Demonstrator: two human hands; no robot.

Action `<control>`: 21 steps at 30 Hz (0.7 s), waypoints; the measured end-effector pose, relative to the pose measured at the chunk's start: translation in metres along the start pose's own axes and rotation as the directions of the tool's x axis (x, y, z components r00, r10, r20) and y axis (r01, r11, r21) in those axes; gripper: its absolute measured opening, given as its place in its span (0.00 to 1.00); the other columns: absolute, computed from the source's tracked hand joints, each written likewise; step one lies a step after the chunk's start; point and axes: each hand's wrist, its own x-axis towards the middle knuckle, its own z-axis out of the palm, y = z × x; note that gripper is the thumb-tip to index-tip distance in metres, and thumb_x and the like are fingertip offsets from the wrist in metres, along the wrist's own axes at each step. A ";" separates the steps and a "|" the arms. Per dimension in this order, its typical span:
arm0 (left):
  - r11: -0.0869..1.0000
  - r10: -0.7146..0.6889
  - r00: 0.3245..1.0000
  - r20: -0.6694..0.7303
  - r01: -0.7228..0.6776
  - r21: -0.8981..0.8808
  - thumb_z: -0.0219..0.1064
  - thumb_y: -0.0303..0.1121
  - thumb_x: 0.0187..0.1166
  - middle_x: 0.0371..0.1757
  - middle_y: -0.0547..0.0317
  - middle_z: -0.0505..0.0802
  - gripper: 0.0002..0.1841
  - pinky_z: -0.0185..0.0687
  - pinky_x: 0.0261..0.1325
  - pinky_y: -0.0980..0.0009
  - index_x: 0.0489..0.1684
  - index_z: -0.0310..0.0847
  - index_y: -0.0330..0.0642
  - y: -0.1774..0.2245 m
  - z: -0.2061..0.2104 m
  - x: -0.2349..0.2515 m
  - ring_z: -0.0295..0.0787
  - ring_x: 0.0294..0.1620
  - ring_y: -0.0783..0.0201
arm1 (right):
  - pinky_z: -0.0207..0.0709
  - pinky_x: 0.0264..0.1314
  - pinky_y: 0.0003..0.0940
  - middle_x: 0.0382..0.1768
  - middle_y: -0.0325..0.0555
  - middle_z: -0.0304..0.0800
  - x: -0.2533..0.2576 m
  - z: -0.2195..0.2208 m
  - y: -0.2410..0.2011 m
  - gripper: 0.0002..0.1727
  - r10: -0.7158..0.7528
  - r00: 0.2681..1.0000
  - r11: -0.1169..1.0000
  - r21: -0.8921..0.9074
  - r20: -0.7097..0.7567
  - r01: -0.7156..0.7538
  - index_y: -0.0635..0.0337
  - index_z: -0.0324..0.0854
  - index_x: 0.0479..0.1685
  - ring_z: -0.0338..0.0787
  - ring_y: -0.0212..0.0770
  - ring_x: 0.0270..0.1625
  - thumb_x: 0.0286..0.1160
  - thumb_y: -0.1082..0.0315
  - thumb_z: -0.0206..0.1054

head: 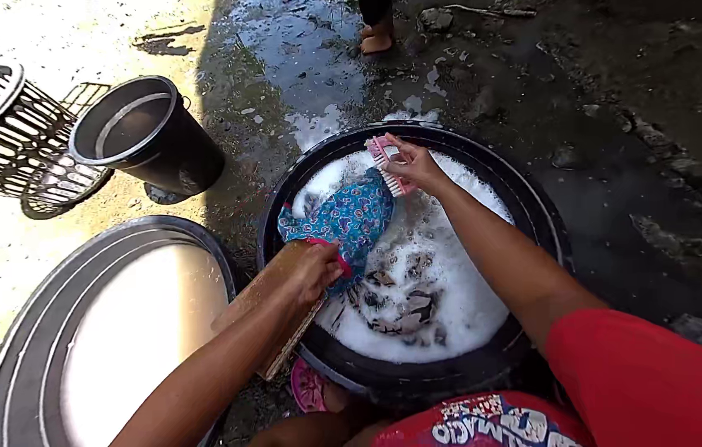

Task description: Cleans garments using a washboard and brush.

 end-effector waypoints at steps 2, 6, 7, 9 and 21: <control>0.996 0.088 0.995 -0.048 -0.086 0.038 0.44 0.39 0.97 0.42 0.53 0.85 0.14 0.86 0.44 0.72 0.64 0.65 0.36 0.012 -0.001 -0.007 0.87 0.36 0.67 | 0.74 0.70 0.67 0.75 0.70 0.79 -0.009 -0.020 0.038 0.34 -0.016 0.995 0.893 -0.449 -0.094 -0.028 0.56 0.74 0.83 0.84 0.69 0.71 0.75 0.62 0.75; 0.913 0.369 0.914 -0.169 -0.322 0.251 0.41 0.36 0.98 0.41 0.52 0.88 0.17 0.88 0.46 0.70 0.68 0.68 0.33 0.007 -0.030 -0.011 0.89 0.38 0.68 | 0.67 0.68 0.80 0.75 0.84 0.70 -0.055 -0.037 0.098 0.26 0.177 0.907 0.742 -0.553 -0.382 -0.378 0.65 0.74 0.81 0.74 0.86 0.73 0.86 0.64 0.62; 0.819 0.434 0.892 -0.124 -0.333 0.467 0.44 0.33 0.97 0.46 0.46 0.88 0.18 0.86 0.53 0.67 0.70 0.70 0.26 -0.001 -0.039 -0.012 0.89 0.44 0.64 | 0.65 0.72 0.78 0.76 0.84 0.70 -0.058 -0.032 0.101 0.27 0.294 0.875 0.731 -0.499 -0.386 -0.466 0.72 0.66 0.82 0.73 0.84 0.75 0.91 0.64 0.54; 0.475 0.442 0.897 0.006 -0.240 0.847 0.56 0.39 0.92 0.54 0.35 0.90 0.23 0.82 0.67 0.51 0.70 0.72 0.23 -0.012 -0.052 -0.017 0.90 0.57 0.48 | 0.61 0.81 0.70 0.80 0.77 0.69 -0.055 -0.013 0.093 0.23 0.320 0.897 0.732 -0.522 -0.304 -0.438 0.77 0.69 0.79 0.70 0.77 0.81 0.91 0.73 0.51; -0.246 0.613 0.742 0.272 -0.148 0.958 0.55 0.38 0.85 0.24 0.34 0.91 0.23 0.84 0.33 0.39 0.24 0.85 0.28 -0.057 -0.064 -0.014 0.95 0.33 0.33 | 0.77 0.68 0.65 0.70 0.70 0.80 -0.052 0.094 0.022 0.20 0.128 0.956 0.843 -0.537 0.264 0.035 0.59 0.86 0.69 0.84 0.69 0.68 0.83 0.60 0.67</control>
